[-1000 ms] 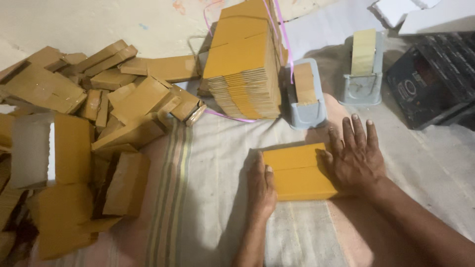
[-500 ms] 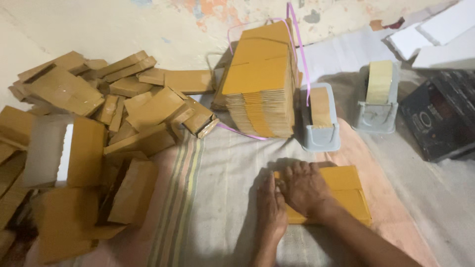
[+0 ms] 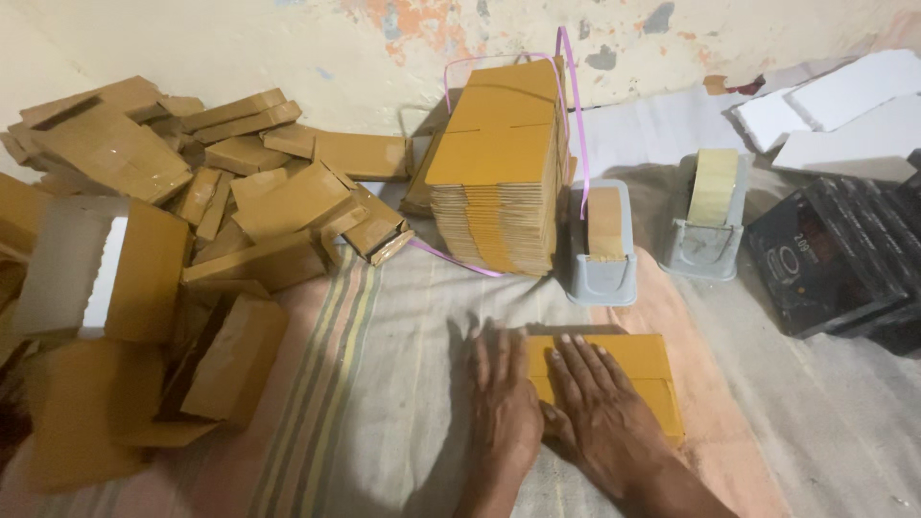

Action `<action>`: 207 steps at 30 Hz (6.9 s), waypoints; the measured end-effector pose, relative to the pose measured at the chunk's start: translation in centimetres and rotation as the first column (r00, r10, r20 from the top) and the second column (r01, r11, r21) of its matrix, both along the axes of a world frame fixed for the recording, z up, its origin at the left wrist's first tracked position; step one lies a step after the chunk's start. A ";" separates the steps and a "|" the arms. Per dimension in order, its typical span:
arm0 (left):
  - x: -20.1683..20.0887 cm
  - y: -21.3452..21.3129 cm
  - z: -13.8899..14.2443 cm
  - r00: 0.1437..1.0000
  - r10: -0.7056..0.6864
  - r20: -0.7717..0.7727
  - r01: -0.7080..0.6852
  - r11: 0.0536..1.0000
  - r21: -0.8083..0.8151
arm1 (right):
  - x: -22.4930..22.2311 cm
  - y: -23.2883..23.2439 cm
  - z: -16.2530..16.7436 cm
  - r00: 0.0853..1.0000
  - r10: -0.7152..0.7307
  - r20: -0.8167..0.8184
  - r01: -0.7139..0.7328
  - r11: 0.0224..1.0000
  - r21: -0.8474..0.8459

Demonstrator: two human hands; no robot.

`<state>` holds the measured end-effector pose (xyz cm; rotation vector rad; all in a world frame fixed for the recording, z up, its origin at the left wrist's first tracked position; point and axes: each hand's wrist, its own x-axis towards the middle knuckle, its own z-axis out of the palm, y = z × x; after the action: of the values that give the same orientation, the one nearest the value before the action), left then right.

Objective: The person assembles small cardboard boxes by folding the flaps and pressing the edges to form the shape. They repeat this process for multiple boxes, stacking the finished ones nearby.

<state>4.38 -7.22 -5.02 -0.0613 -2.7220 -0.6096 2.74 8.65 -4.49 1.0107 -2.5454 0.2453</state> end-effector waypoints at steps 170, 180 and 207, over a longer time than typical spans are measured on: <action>3.6 0.6 0.7 0.967 -0.226 0.120 0.231 0.973 -0.030 | 2.5 1.9 2.6 0.999 -0.036 0.029 0.038 0.995 -0.089; 4.7 1.5 2.3 0.977 -0.186 0.105 0.166 0.970 0.178 | 3.5 4.0 1.9 0.980 -0.200 0.009 0.198 0.964 -0.177; -5.1 2.6 6.8 0.902 0.112 0.418 -0.218 0.952 0.216 | -6.2 0.0 1.8 0.805 -0.569 0.170 0.550 0.822 0.149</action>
<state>-0.72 -4.60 1.78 0.4031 -2.9592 -1.0156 -3.42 8.66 -2.68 0.2202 -2.9330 0.0624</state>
